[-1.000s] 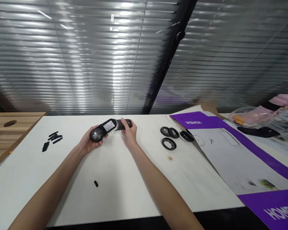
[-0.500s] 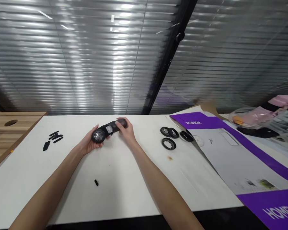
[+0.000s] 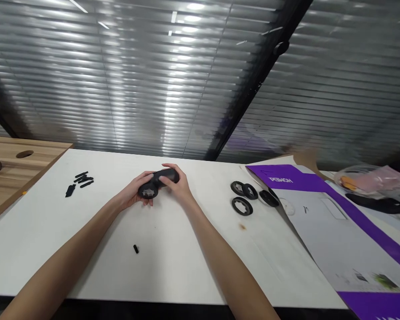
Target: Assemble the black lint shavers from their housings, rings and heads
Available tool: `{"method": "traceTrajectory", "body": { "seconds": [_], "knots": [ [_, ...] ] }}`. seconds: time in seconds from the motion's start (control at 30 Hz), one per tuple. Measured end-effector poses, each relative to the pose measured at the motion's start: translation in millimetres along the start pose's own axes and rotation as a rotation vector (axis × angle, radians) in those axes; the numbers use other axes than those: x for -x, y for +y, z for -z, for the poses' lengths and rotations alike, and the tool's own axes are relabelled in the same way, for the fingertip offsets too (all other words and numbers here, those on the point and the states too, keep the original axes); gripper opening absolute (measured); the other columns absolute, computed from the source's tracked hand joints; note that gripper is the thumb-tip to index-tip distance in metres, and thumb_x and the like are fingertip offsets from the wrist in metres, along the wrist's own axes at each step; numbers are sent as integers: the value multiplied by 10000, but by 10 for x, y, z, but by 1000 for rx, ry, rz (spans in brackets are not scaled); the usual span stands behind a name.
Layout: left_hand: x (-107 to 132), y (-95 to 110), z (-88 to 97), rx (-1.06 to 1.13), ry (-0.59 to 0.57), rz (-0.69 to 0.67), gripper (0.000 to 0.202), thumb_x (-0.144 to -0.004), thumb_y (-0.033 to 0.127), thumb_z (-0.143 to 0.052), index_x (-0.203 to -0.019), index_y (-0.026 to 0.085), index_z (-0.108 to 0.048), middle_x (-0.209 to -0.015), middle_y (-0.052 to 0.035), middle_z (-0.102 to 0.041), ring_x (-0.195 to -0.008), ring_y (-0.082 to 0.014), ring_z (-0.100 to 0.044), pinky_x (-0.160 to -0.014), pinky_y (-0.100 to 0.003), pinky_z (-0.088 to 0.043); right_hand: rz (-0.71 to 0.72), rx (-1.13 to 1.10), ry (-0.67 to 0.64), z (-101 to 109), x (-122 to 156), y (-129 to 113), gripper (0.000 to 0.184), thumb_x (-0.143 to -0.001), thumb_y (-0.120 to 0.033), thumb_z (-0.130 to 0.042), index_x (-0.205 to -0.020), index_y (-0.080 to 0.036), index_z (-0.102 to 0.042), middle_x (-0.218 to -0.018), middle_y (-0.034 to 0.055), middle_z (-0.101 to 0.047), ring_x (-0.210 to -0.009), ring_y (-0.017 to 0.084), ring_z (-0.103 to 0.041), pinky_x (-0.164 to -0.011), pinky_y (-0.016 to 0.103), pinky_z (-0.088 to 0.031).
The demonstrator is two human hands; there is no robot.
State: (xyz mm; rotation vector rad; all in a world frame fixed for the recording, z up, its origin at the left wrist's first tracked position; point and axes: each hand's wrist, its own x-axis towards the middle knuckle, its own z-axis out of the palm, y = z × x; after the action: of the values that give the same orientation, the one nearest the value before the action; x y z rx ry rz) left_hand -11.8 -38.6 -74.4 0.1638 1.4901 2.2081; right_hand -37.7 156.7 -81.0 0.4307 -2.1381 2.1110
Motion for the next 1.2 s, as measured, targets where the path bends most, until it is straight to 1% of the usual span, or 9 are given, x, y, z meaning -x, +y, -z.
{"method": "traceTrajectory", "body": {
  "seconds": [0.07,0.17,0.27,0.33,0.5,0.7,0.9,1.0,1.2],
  "knots": [
    [23,-38,-40,-118,-2,-102,578,-888,514,-804,-1338,193,-634,-732,-61,-707,-511,-235,-706,-390,-239,-469,50,-115,22,13,-13,3,507,-738,-729,-795,-913,-253,-777,-892,43,-748,-940,278,-696,-937,406,-547],
    [55,-68,-91,-301,4,-170,562,-901,491,-799,-1364,221,-632,-798,-43,-710,-533,-188,-696,-423,-208,-443,-23,-346,-9,42,-31,-7,715,-788,-917,-573,-679,-234,-752,-859,86,-785,-966,310,-733,-976,434,-554],
    [78,-61,-117,-397,-14,-157,571,-903,532,-790,-1375,240,-655,-1002,-71,-727,-560,-138,-680,-493,-225,-498,-121,-470,-65,78,-38,-30,800,-792,-959,-499,-592,-223,-742,-799,116,-795,-910,330,-760,-917,453,-584],
    [84,-56,-122,-407,-30,-137,613,-906,575,-774,-1407,246,-649,-1035,-76,-720,-598,-137,-680,-554,-254,-555,-129,-471,-48,88,-37,-34,822,-805,-962,-478,-553,-221,-730,-778,126,-798,-864,327,-769,-895,458,-594],
    [84,-84,-118,-395,-49,-149,605,-941,617,-717,-1427,265,-640,-1169,-97,-697,-690,-149,-692,-628,-301,-621,-79,-437,110,29,-2,-3,844,-824,-961,-449,-515,-229,-732,-700,125,-789,-776,311,-782,-858,447,-607],
    [74,-108,-71,-407,-62,-183,643,-965,680,-639,-1441,247,-629,-1155,-109,-712,-641,-147,-678,-600,-287,-576,8,-418,235,-89,74,-30,848,-833,-951,-416,-511,-230,-725,-589,105,-731,-668,293,-761,-773,442,-618],
    [110,-65,-100,-475,-44,-165,733,-1035,771,-352,-1436,202,-583,-758,-40,-707,-582,-175,-647,-582,-271,-502,113,-394,358,-184,124,-29,811,-857,-930,-383,-509,-250,-655,-544,74,-689,-582,261,-710,-670,415,-595],
    [123,-64,-135,-464,-12,-183,718,-1039,769,-331,-1404,202,-580,-700,-20,-691,-538,-166,-613,-582,-273,-504,123,-384,417,-207,127,5,804,-889,-909,-345,-514,-255,-626,-545,70,-688,-556,243,-689,-650,402,-576],
    [77,-132,-111,-426,34,-233,635,-1048,725,-385,-1382,236,-615,-860,-35,-719,-505,-135,-581,-504,-258,-488,119,-363,238,-163,102,43,755,-890,-887,-435,-563,-251,-674,-646,82,-748,-731,278,-752,-824,440,-593]
  ]
}}
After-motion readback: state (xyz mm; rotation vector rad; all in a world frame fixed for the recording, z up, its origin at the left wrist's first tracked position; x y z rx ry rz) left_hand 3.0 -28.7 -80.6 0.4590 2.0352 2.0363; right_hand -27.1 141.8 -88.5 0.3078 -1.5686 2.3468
